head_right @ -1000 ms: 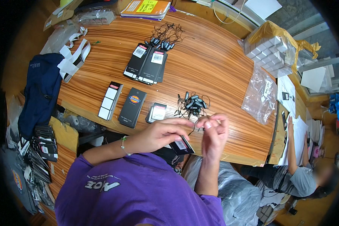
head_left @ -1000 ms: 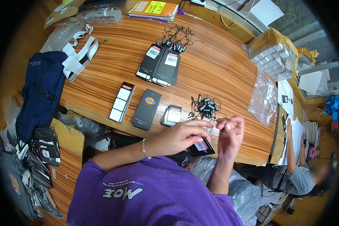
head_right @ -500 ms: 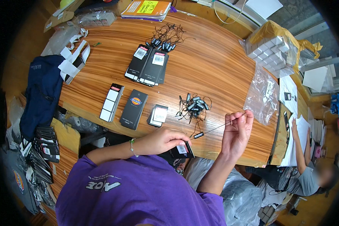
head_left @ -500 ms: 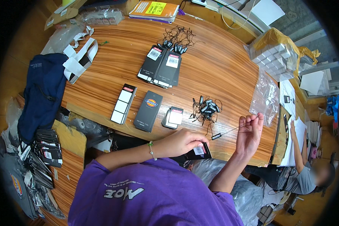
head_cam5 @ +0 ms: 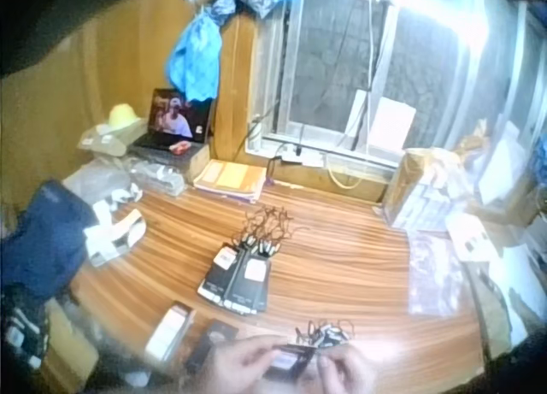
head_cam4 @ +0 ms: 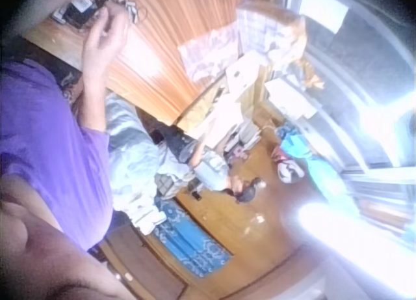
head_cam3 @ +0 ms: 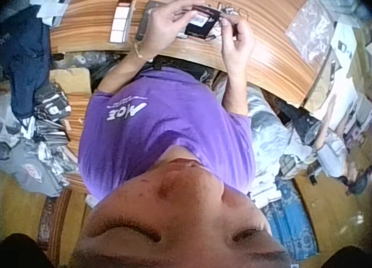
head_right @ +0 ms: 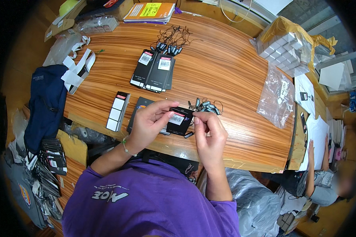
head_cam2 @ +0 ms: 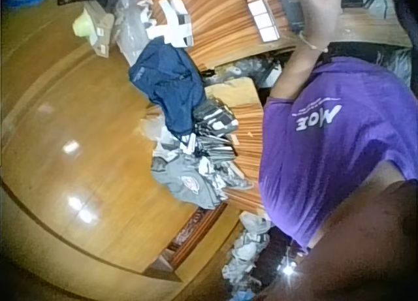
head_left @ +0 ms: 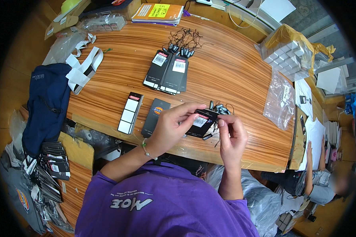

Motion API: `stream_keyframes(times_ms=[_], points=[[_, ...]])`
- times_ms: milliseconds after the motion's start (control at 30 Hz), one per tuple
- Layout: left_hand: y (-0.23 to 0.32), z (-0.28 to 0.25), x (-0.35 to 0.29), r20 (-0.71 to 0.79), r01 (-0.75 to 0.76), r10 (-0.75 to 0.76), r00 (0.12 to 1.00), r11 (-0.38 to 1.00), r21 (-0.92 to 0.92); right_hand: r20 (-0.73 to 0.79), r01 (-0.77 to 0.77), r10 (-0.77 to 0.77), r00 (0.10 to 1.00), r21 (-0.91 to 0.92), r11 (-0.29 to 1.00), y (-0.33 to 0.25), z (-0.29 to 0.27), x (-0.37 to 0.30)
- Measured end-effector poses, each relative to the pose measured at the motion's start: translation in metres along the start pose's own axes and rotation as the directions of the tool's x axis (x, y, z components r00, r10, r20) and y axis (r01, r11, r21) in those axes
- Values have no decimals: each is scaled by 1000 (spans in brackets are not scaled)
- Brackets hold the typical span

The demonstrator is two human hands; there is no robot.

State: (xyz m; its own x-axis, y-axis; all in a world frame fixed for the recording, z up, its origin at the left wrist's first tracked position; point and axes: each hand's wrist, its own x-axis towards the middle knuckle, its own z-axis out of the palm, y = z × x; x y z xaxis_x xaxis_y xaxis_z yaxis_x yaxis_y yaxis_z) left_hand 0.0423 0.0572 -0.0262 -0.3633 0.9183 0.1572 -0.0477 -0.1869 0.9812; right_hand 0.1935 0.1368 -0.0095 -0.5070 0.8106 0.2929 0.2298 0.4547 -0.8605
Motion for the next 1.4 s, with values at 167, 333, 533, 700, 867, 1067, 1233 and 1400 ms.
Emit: stream_keyframes(times_ms=[167, 333, 533, 700, 867, 1067, 1233, 1400], points=[[-2, 1, -1, -58, 22, -19, 998, 999, 47, -7, 23, -22, 1000, 34, 999, -3, 13, -7], [-4, 2, -2, -76, 33, -31, 997, 999, 28, 60, 87, -84, 995, -56, 995, -2, 19, -6], [-4, 6, -2, -95, -31, 38, 995, 997, 74, 94, 94, -85, 992, -96, 991, 0, 19, -8], [-2, 10, -4, -82, -115, 138, 987, 965, 235, 98, 112, -100, 990, -129, 985, 2, 16, -7], [2, 9, -5, 25, -209, 219, 975, 883, 420, 108, 114, -99, 989, -142, 983, 5, 12, -7], [-2, 12, -5, 41, -282, 292, 956, 867, 411, 149, -32, 37, 988, -38, 999, 5, 7, -9], [-2, 13, -7, 36, -259, 269, 963, 874, 412, 136, 34, -26, 990, -54, 998, 7, 8, -8], [-3, 13, -8, 25, -254, 266, 964, 884, 393, 131, -87, 72, 989, 111, 990, 7, 12, -9]])
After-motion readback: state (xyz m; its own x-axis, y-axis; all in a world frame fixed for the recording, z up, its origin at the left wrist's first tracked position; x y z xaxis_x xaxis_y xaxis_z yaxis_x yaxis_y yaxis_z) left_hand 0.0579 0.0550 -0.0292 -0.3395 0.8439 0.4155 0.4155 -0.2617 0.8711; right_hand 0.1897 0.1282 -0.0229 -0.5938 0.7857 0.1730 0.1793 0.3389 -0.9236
